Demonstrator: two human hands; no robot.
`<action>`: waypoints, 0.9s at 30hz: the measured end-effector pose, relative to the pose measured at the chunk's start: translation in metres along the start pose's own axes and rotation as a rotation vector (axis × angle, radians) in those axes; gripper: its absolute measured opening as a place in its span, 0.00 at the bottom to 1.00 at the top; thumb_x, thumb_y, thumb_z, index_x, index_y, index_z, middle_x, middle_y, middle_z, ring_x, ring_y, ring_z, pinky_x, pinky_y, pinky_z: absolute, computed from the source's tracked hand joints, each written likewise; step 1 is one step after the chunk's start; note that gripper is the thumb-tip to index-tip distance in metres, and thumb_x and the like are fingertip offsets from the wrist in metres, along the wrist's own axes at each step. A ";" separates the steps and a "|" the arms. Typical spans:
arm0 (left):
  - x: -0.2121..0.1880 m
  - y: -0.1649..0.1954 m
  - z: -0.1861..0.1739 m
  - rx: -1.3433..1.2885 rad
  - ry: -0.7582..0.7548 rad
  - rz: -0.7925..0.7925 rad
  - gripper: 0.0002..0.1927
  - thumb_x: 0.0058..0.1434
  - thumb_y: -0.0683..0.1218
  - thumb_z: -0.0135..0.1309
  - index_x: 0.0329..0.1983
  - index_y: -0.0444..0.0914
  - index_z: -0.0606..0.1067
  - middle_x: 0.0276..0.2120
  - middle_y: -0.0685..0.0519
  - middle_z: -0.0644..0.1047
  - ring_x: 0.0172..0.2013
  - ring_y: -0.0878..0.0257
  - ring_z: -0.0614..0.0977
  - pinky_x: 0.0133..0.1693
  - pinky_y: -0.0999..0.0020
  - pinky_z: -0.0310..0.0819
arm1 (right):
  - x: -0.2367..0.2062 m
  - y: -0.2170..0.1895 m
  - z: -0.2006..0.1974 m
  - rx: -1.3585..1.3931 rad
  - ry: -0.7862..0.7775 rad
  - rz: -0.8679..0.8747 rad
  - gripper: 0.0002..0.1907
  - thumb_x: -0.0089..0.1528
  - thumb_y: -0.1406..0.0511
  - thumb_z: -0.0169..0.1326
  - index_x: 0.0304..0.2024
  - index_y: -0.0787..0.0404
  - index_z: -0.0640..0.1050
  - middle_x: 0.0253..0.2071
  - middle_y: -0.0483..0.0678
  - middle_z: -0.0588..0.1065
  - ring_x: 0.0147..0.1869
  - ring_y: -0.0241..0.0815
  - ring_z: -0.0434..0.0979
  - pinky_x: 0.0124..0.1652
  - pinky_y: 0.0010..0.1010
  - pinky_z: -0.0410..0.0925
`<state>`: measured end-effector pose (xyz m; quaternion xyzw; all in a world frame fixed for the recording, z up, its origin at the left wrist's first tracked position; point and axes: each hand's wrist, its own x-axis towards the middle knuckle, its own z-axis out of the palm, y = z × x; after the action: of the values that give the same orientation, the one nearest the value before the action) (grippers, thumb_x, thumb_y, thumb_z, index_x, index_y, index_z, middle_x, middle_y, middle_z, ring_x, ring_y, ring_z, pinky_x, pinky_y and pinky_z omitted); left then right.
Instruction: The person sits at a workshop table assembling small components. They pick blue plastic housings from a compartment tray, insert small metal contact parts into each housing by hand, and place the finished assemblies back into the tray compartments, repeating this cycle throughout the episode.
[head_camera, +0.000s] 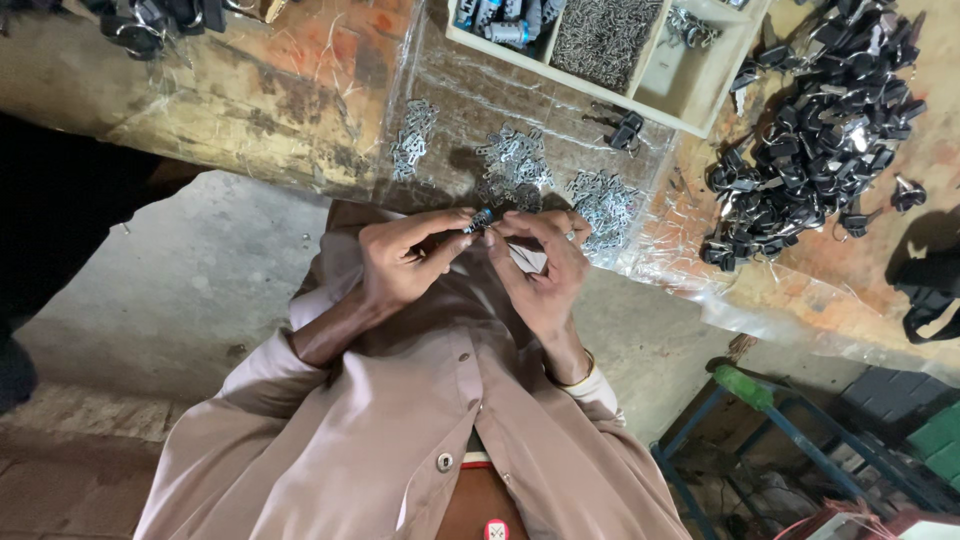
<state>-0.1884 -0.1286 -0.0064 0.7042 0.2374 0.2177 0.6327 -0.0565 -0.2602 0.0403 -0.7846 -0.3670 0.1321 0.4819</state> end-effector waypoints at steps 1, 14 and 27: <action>0.000 0.000 0.000 0.004 -0.001 -0.002 0.12 0.61 0.34 0.65 0.48 0.32 0.81 0.49 0.45 0.84 0.30 0.67 0.86 0.28 0.75 0.80 | 0.000 0.000 0.000 -0.012 -0.001 -0.015 0.18 0.59 0.72 0.68 0.50 0.63 0.79 0.39 0.43 0.83 0.44 0.36 0.78 0.57 0.31 0.57; 0.004 0.002 -0.002 0.220 -0.075 0.332 0.11 0.61 0.36 0.67 0.47 0.33 0.81 0.45 0.47 0.84 0.44 0.56 0.88 0.43 0.67 0.85 | -0.008 0.000 -0.024 -0.268 -0.152 -0.086 0.14 0.60 0.68 0.69 0.48 0.51 0.84 0.45 0.38 0.78 0.49 0.37 0.75 0.58 0.35 0.57; 0.003 -0.005 -0.002 0.021 -0.006 0.150 0.13 0.60 0.36 0.69 0.47 0.31 0.81 0.46 0.44 0.84 0.33 0.64 0.87 0.30 0.74 0.82 | -0.026 0.031 -0.044 -0.529 -0.062 -0.270 0.16 0.58 0.61 0.74 0.47 0.48 0.83 0.63 0.39 0.72 0.72 0.50 0.60 0.69 0.49 0.49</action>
<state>-0.1876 -0.1252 -0.0111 0.7274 0.1844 0.2596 0.6078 -0.0359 -0.3153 0.0318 -0.8225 -0.5044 -0.0095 0.2626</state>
